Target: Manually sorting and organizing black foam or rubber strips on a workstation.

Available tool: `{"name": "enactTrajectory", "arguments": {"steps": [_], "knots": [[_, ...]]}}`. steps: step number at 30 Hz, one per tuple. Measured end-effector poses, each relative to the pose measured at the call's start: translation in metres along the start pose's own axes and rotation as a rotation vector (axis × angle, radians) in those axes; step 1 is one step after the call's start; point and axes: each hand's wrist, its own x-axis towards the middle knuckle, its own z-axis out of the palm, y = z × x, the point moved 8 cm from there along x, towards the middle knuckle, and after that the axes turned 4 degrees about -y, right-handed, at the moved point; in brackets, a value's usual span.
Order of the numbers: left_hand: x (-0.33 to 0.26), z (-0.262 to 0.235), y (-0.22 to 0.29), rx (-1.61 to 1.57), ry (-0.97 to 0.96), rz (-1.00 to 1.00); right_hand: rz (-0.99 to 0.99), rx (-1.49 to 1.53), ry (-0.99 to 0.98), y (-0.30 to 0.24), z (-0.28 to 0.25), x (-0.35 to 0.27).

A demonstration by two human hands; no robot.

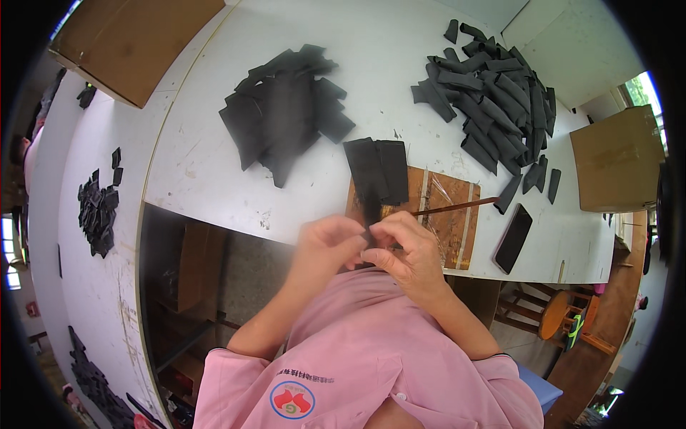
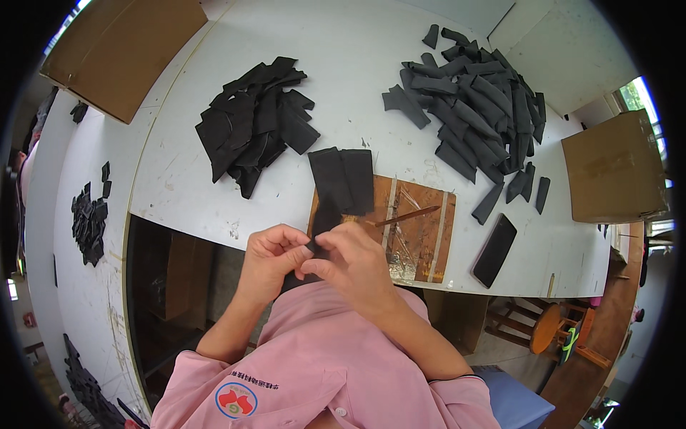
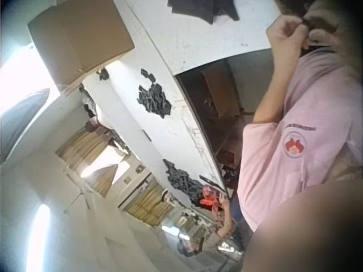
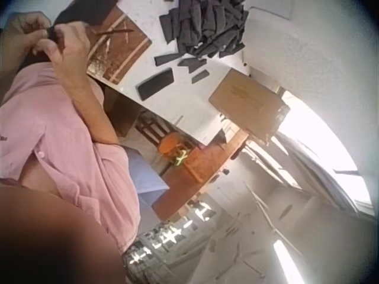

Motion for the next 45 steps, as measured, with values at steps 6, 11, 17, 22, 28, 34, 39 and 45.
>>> {"name": "enactTrajectory", "arguments": {"steps": [6,11,17,22,28,34,39,45], "knots": [[-0.024,0.03,0.04,0.939,0.358,0.647,-0.08,-0.136,0.156,0.003,-0.006,-0.005],[-0.011,0.013,0.013,0.527,0.421,0.402,-0.233,-0.462,0.329,-0.005,-0.007,-0.017],[-0.007,0.035,0.014,0.18,0.254,0.269,-0.25,-0.419,0.46,-0.008,-0.028,-0.034],[-0.015,0.044,0.012,0.298,0.204,0.34,-0.295,-0.444,0.458,-0.008,-0.033,-0.04],[0.002,0.052,-0.001,-0.243,-0.115,0.071,-0.23,-0.241,0.452,-0.007,-0.042,-0.044],[0.002,0.064,-0.001,-0.044,-0.102,0.06,0.08,0.717,0.16,0.054,-0.023,-0.041],[-0.004,0.064,0.02,0.462,0.308,0.483,0.338,1.494,-0.031,0.064,0.01,-0.042],[0.001,0.064,0.01,0.24,0.085,0.364,0.176,0.934,-0.028,0.067,-0.004,-0.038]]}}
